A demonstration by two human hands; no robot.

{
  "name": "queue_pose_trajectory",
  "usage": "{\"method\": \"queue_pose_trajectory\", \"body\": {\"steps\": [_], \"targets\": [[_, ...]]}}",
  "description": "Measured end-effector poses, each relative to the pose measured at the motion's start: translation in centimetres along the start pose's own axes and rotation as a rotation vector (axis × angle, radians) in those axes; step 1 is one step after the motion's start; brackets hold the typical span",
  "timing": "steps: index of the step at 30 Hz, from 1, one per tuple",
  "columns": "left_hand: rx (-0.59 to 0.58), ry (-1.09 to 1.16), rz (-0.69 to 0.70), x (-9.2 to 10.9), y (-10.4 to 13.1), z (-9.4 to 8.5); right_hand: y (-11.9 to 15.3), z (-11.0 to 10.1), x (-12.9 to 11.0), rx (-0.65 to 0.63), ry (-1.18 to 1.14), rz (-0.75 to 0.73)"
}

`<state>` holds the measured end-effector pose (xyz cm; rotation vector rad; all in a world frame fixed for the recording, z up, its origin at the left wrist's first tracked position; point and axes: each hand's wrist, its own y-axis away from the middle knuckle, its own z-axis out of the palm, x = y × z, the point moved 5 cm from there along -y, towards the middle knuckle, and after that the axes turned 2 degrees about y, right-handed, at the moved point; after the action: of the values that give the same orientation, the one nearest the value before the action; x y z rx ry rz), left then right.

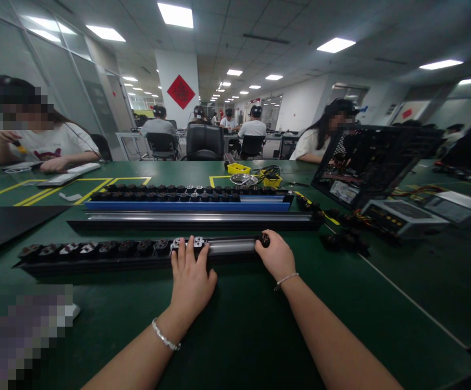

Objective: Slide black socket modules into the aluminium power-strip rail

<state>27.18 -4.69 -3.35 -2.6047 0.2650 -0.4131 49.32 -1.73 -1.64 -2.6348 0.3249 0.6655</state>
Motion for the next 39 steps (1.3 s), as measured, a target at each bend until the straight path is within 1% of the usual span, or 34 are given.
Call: {"method": "queue_pose_trajectory", "body": {"steps": [9, 18, 27, 31, 36, 39], "targets": [[0.011, -0.044, -0.010, 0.2, 0.0, -0.4, -0.1, -0.1, 0.3, -0.002, 0.004, 0.023], [0.004, -0.029, -0.015, 0.2, -0.1, -0.5, -0.1, -0.3, 0.3, 0.007, -0.006, 0.027], [-0.027, 0.015, 0.040, 0.2, -0.1, 0.0, -0.3, -0.5, 0.6, 0.001, 0.006, 0.058], [-0.036, 0.016, 0.049, 0.3, 0.0, 0.1, -0.4, -0.5, 0.8, 0.032, -0.016, 0.046], [-0.046, -0.005, 0.035, 0.2, 0.0, 0.3, -0.4, -0.5, 0.9, 0.118, -0.078, -0.016], [-0.046, -0.010, 0.039, 0.2, 0.1, 0.5, -0.4, -0.5, 1.0, 0.131, -0.093, -0.017]]}}
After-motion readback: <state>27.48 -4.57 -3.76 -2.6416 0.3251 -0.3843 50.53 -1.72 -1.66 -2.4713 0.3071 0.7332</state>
